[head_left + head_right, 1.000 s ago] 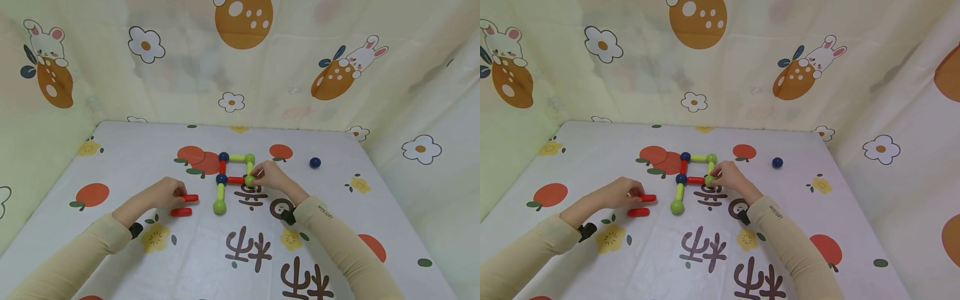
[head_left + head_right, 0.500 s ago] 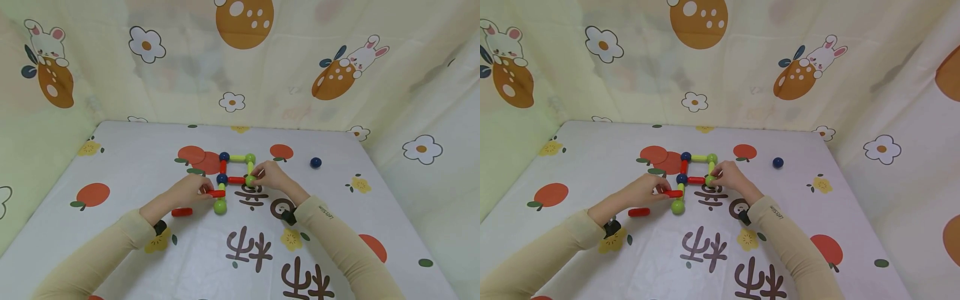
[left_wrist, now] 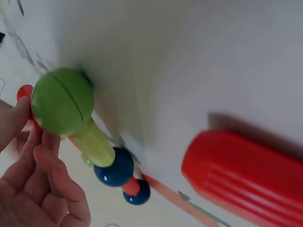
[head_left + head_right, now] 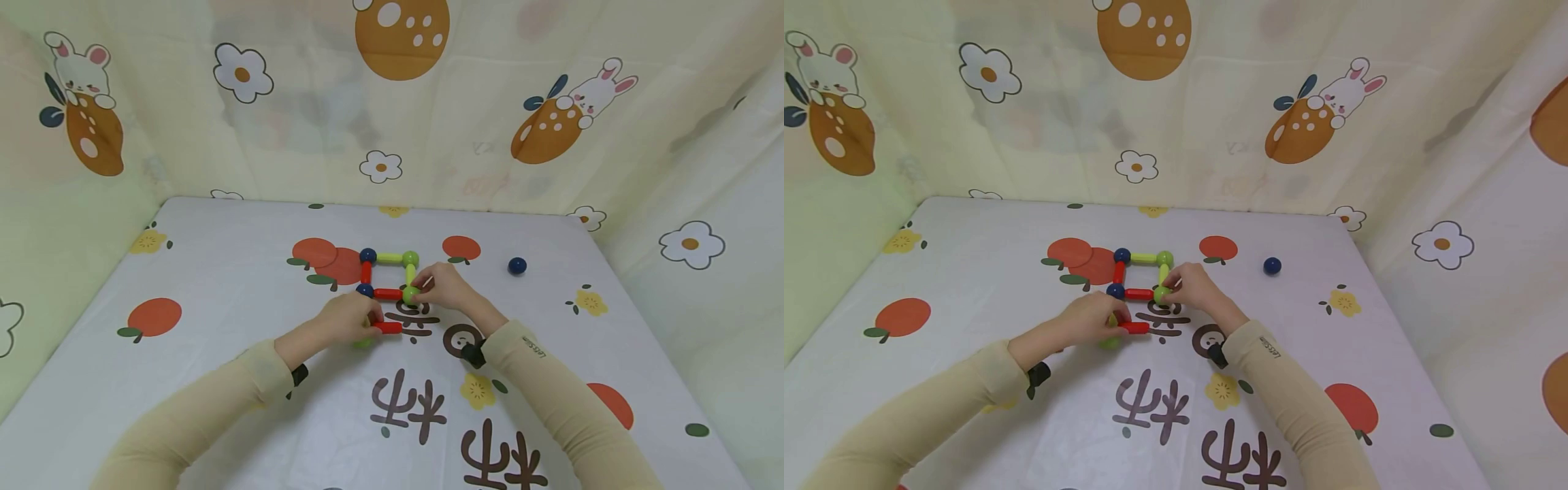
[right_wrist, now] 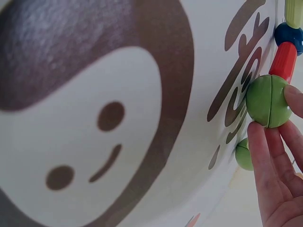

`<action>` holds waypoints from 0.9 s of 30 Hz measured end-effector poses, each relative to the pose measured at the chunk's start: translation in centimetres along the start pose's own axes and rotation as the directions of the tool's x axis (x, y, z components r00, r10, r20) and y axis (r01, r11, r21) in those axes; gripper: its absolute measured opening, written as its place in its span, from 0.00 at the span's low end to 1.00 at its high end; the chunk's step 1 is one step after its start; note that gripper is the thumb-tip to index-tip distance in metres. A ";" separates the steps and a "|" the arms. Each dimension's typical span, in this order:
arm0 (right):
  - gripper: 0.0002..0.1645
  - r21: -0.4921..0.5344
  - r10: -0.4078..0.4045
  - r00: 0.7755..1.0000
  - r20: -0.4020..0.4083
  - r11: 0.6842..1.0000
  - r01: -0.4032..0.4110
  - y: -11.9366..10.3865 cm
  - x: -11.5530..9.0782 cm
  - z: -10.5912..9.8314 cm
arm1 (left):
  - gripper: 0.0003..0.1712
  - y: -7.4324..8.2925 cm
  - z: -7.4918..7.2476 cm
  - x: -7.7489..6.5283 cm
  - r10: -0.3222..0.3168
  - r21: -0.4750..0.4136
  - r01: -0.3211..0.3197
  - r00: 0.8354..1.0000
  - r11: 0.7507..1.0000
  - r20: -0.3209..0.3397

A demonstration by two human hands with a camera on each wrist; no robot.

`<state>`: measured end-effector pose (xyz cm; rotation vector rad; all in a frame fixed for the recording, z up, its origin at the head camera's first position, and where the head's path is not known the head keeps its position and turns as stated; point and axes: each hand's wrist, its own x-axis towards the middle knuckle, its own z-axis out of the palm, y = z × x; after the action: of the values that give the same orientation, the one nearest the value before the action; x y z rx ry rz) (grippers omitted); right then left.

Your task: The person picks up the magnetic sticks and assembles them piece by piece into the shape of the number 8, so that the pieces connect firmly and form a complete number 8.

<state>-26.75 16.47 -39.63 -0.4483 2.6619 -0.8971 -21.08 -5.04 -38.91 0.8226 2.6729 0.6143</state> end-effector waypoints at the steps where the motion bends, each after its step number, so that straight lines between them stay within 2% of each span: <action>1: 0.16 0.000 -0.001 1.000 0.000 1.000 0.001 0.0 0.0 0.0 | 0.11 0.1 0.2 0.1 0.002 0.004 -0.002 1.000 1.000 0.008; 9: 0.16 -0.002 0.000 1.000 -0.001 1.000 0.000 0.3 0.2 0.1 | 0.09 0.2 1.1 0.3 0.038 0.081 -0.041 0.999 0.996 0.037; 27: 0.16 0.000 0.000 1.000 -0.001 1.000 0.000 0.2 0.1 0.0 | 0.08 0.6 1.2 0.0 0.036 0.082 -0.039 0.999 0.996 0.039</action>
<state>-26.90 16.55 -39.81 -0.4485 2.6627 -0.8980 -20.33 -4.20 -39.62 0.8986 2.6702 0.4947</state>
